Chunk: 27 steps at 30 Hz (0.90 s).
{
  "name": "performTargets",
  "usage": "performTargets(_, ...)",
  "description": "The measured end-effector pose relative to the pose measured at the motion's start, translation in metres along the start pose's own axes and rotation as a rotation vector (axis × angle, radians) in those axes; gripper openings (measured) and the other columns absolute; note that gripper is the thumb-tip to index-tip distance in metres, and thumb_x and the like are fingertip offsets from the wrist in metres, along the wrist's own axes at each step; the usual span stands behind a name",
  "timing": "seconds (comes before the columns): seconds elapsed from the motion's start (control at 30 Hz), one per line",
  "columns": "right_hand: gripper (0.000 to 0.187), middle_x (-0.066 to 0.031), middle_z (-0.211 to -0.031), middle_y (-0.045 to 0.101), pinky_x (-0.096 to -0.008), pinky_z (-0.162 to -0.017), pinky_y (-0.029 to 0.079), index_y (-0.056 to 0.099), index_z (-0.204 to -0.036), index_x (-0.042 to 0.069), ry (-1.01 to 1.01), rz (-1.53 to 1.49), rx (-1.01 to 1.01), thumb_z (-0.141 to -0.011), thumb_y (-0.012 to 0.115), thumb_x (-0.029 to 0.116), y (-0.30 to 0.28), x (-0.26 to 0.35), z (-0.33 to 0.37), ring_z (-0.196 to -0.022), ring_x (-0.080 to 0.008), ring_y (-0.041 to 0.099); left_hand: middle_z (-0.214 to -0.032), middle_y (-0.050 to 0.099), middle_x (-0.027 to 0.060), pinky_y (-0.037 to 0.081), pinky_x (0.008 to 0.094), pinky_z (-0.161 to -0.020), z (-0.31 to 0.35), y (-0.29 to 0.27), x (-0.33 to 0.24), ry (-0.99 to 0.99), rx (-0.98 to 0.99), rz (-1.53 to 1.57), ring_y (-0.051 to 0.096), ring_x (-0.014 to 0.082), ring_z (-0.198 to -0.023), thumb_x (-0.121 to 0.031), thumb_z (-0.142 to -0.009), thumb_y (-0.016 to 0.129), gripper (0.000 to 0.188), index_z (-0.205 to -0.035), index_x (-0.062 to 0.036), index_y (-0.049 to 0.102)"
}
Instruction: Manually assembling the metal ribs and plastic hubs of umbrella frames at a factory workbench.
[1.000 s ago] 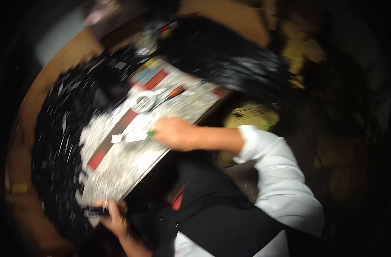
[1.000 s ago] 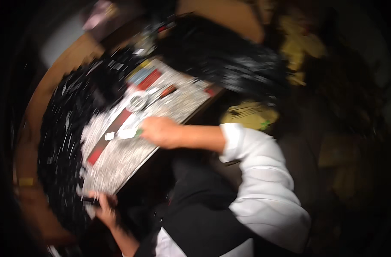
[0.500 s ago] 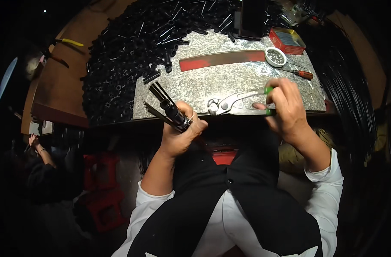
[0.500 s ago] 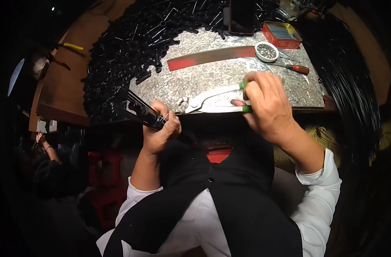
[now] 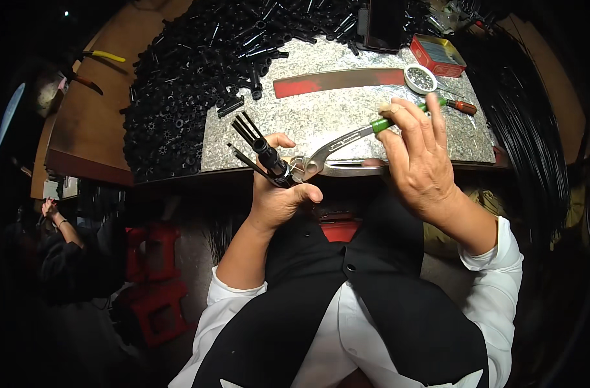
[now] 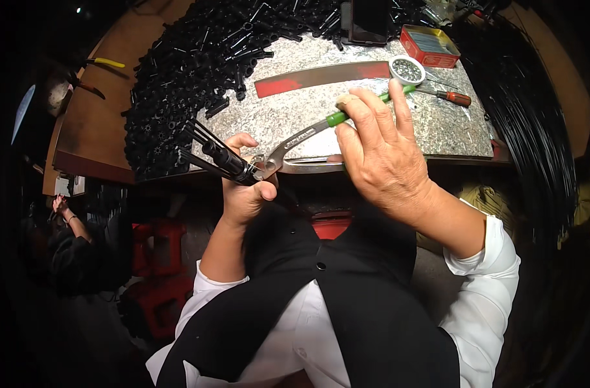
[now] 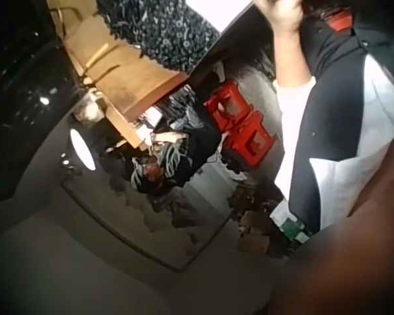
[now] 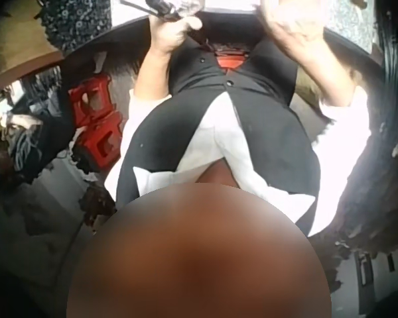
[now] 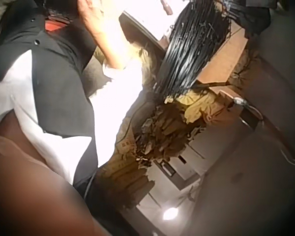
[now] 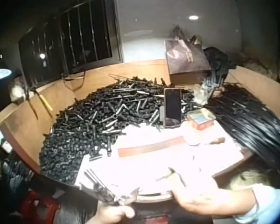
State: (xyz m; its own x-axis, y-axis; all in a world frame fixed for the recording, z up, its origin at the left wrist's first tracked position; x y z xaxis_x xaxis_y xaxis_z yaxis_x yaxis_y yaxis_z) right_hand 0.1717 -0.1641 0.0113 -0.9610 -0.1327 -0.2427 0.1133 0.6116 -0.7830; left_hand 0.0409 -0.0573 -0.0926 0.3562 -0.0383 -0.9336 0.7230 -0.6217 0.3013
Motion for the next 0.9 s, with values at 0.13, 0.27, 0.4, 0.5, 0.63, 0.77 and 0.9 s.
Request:
performTargets(0.13, 0.026, -0.0157, -0.104, 0.053, -0.0452, -0.090, 0.043, 0.051, -0.086, 0.001, 0.034, -0.175, 0.164, -0.074, 0.065, 0.020, 0.012, -0.001, 0.007, -0.101, -0.0312, 0.055, -0.087, 0.055, -0.0014, 0.043, 0.0182, -0.067, 0.000, -0.013, 0.001, 0.109, 0.016, -0.130, 0.055, 0.0064, -0.075, -0.027, -0.050, 0.093, 0.080, -0.109, -0.0041, 0.044)
performTargets(0.27, 0.026, -0.0147, -0.087, 0.057, -0.0374, -0.067, 0.049, 0.050, -0.086, 0.002, 0.055, -0.494, 0.364, -0.076, 0.069, 0.016, 0.020, 0.005, 0.019, -0.081, -0.0314, 0.061, -0.087, 0.052, -0.0021, 0.040, 0.0198, -0.064, 0.001, -0.009, 0.009, -0.102, 0.112, 0.078, 0.049, 0.0040, -0.069, -0.033, -0.045, 0.092, 0.081, -0.106, -0.0020, 0.048)
performTargets(0.4, 0.027, -0.0064, -0.059, 0.054, -0.0343, -0.044, 0.045, 0.047, -0.087, 0.004, 0.041, -0.742, 0.297, -0.085, 0.069, 0.020, 0.025, 0.016, 0.034, -0.050, -0.0246, 0.059, -0.082, 0.053, -0.0023, 0.038, 0.0189, -0.063, -0.001, 0.000, 0.006, -0.053, 0.244, 0.021, 0.049, 0.0038, -0.068, -0.031, -0.046, 0.092, 0.078, -0.104, -0.0023, 0.050)
performTargets(0.5, 0.021, -0.0051, -0.064, 0.056, -0.0291, -0.046, 0.048, 0.050, -0.089, 0.004, 0.708, -1.622, 1.131, -0.081, 0.069, 0.003, 0.059, 0.042, 0.070, -0.055, -0.0196, 0.064, -0.075, 0.054, -0.0021, 0.038, 0.0192, -0.063, -0.003, 0.008, 0.003, -0.062, 0.218, 0.021, 0.049, 0.0058, -0.066, -0.026, -0.049, 0.093, 0.065, -0.097, -0.0021, 0.057)
performTargets(0.63, 0.031, -0.0050, -0.071, 0.056, -0.0275, -0.053, 0.049, 0.047, -0.100, 0.003, 0.739, -1.827, 1.347, -0.080, 0.070, 0.005, 0.050, 0.053, 0.075, -0.060, -0.0141, 0.062, -0.080, 0.058, 0.0013, 0.042, 0.0231, -0.064, -0.002, 0.013, -0.003, -0.067, 0.259, 0.002, 0.054, 0.0085, -0.073, -0.020, -0.055, 0.091, 0.051, -0.093, -0.0021, 0.062)
performTargets(0.77, 0.039, -0.0131, -0.088, 0.056, -0.0369, -0.073, 0.046, 0.045, -0.112, -0.001, 0.312, -1.095, 0.551, -0.082, 0.068, 0.009, 0.025, 0.017, 0.032, -0.081, -0.0269, 0.059, -0.079, 0.059, 0.0016, 0.043, 0.0244, -0.064, -0.006, -0.004, -0.006, 0.018, 0.146, -0.221, 0.055, 0.0099, -0.073, -0.016, -0.057, 0.090, 0.043, -0.087, -0.0026, 0.062)
performTargets(0.9, 0.027, -0.0201, -0.090, 0.056, -0.0390, -0.074, 0.047, 0.051, -0.111, -0.003, 0.231, -0.932, 0.458, -0.087, 0.059, 0.005, 0.017, 0.018, 0.031, -0.081, -0.0373, 0.059, -0.086, 0.059, 0.0011, 0.046, 0.0242, -0.070, -0.007, -0.002, 0.000, -0.034, 0.208, -0.035, 0.056, 0.0091, -0.079, -0.014, -0.053, 0.092, 0.053, -0.093, -0.0031, 0.060)
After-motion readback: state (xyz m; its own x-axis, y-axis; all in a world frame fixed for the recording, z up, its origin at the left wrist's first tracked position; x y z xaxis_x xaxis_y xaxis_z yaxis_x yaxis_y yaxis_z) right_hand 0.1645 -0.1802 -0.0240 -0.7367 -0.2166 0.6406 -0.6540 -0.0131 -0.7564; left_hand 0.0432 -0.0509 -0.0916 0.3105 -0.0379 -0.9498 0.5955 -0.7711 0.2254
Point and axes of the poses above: each hand's wrist, its own z-axis away from the middle knuckle, its own y-axis out of the palm, x = y × z, the point moved 9 cm from there along -z, towards the middle knuckle
